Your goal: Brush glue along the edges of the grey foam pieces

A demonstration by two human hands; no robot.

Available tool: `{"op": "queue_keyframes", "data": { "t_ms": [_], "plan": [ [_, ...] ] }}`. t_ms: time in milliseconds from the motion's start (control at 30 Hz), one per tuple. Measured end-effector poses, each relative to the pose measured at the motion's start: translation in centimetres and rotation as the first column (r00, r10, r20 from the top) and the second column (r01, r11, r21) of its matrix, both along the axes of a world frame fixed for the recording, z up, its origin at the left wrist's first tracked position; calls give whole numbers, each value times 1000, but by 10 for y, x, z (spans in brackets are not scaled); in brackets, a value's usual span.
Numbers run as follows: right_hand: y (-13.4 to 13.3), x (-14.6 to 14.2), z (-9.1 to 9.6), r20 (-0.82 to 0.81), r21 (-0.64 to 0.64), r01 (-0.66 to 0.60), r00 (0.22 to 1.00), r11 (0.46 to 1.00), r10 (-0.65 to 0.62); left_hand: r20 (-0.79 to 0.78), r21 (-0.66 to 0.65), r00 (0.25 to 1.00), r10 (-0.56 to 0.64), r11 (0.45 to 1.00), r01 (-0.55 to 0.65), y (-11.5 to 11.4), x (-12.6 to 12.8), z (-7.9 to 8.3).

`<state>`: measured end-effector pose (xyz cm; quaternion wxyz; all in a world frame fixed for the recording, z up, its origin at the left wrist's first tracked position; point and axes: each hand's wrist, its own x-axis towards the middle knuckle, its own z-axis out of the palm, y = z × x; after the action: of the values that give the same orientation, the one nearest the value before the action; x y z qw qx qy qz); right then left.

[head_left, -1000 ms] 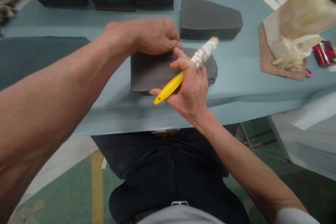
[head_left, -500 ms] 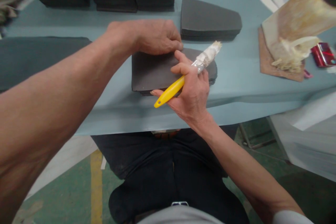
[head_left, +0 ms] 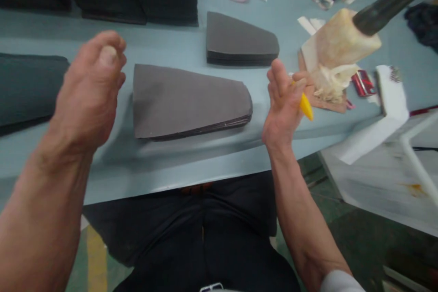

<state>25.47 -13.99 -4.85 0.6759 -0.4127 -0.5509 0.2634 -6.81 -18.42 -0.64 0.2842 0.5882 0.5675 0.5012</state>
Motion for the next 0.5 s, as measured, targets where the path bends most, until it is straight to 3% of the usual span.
{"op": "queue_keyframes", "data": {
  "t_ms": [67,133,233,367,433,500],
  "plan": [
    [3,3,-7,-87,-81,-101,992,992,94,155,-20,988,19,1000,-16,-14,4,-22],
    [8,5,-15,-97,-80,-211,974,974,203,169,-36,984,62,998,-57,-27,16,-28],
    [21,6,-29,-48,12,-344,938,939,344,179,-163,974,136,981,-107,-41,42,-10],
    [35,5,-39,-172,37,-375,911,926,375,197,-254,963,186,958,-133,-42,69,16],
    [35,2,-37,-207,8,-372,908,928,365,197,-257,962,192,956,-138,-40,71,16],
    [31,-3,-34,-222,-10,-373,905,928,362,71,-219,990,118,971,-100,-40,66,6]
  ]
}}
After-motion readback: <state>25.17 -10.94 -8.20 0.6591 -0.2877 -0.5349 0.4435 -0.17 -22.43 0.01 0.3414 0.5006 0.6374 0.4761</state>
